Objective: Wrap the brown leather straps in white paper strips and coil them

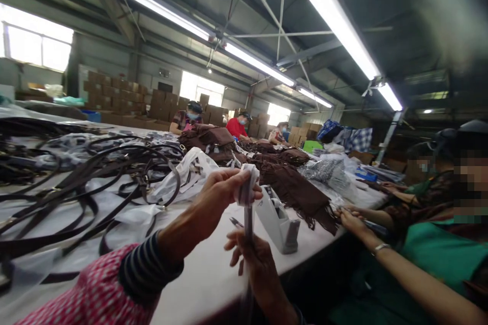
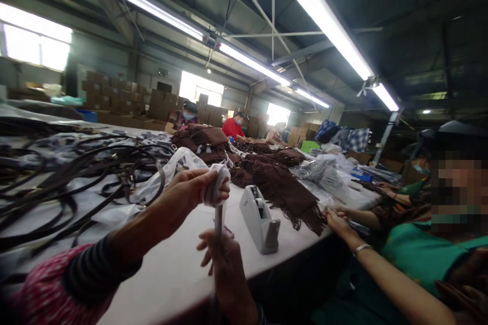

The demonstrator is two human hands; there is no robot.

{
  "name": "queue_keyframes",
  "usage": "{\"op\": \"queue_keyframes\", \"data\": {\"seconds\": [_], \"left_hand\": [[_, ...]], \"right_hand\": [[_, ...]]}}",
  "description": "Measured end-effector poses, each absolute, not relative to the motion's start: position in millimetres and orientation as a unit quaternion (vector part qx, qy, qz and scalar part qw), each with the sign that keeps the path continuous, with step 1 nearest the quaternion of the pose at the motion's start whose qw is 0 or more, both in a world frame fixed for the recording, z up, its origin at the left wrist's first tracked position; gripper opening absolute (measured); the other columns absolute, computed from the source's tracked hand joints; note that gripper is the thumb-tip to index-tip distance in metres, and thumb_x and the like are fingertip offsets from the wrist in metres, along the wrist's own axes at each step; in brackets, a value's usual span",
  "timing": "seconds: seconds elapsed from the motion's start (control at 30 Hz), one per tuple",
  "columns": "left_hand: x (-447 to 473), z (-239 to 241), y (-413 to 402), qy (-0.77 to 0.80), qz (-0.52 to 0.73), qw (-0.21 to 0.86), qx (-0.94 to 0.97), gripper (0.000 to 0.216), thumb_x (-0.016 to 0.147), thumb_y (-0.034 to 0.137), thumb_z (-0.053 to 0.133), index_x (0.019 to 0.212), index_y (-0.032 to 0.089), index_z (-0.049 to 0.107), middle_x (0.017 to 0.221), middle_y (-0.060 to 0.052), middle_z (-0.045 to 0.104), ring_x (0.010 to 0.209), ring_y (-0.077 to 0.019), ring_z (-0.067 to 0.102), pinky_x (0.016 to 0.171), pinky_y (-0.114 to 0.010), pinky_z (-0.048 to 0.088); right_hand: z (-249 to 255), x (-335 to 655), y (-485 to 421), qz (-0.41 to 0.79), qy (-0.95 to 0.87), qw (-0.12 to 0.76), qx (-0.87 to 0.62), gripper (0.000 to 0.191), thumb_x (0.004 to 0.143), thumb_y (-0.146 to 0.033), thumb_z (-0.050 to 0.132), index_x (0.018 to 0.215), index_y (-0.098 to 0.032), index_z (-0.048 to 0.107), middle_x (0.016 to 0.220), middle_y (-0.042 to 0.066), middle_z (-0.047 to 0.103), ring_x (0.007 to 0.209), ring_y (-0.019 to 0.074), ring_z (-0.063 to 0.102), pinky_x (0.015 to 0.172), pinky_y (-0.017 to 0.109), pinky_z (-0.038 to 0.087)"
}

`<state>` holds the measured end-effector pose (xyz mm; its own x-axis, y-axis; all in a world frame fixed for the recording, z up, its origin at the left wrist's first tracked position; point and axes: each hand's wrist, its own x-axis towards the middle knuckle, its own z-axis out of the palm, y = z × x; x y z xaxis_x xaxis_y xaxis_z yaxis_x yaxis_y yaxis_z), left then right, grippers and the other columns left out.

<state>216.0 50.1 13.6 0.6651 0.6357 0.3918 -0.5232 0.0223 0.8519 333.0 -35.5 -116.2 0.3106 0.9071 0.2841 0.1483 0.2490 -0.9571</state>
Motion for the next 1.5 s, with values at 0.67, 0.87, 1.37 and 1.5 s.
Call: {"op": "queue_keyframes", "data": {"seconds": [0.67, 0.87, 1.37, 1.5], "left_hand": [[224, -53, 87, 0.042, 0.317, 0.129, 0.939, 0.035, 0.105, 0.044, 0.053, 0.084, 0.017, 0.06, 0.078, -0.003, 0.063, 0.066, -0.0167, 0.054, 0.063, -0.029, 0.034], [212, -27, 75, 0.04, 0.195, 0.498, 0.844, 0.041, 0.095, 0.05, 0.063, 0.085, 0.013, 0.077, 0.072, -0.006, 0.071, 0.065, -0.0178, 0.063, 0.058, -0.025, 0.042], [196, 18, 47, 0.008, 0.279, 0.847, 0.453, 0.025, 0.098, 0.024, 0.062, 0.088, 0.007, 0.077, 0.073, -0.01, 0.074, 0.059, -0.016, 0.07, 0.055, -0.022, 0.058], [180, 37, 51, 0.006, 0.357, 0.821, 0.445, 0.027, 0.1, 0.022, 0.056, 0.09, 0.009, 0.078, 0.08, -0.009, 0.075, 0.065, -0.015, 0.071, 0.067, -0.025, 0.061]], "right_hand": [[-5, 415, -85, 0.315, -0.484, 0.608, -0.544, 0.045, 0.082, -0.035, 0.082, 0.118, -0.016, 0.064, 0.057, -0.004, 0.061, 0.043, 0.0056, 0.033, 0.043, 0.02, 0.019], [-1, 435, -48, 0.237, -0.582, 0.552, -0.548, 0.025, 0.078, -0.038, 0.085, 0.081, -0.015, 0.075, 0.068, -0.001, 0.063, 0.06, 0.0102, 0.049, 0.056, 0.022, 0.036], [-53, 343, -30, 0.064, -0.554, 0.676, -0.481, 0.038, 0.1, -0.05, 0.061, 0.127, -0.023, 0.06, 0.08, 0.001, 0.067, 0.062, 0.0143, 0.056, 0.056, 0.025, 0.045], [-63, 339, -26, 0.018, -0.577, 0.632, -0.516, 0.029, 0.103, -0.046, 0.058, 0.115, -0.022, 0.069, 0.089, 0.006, 0.07, 0.068, 0.0158, 0.058, 0.065, 0.029, 0.049]]}}
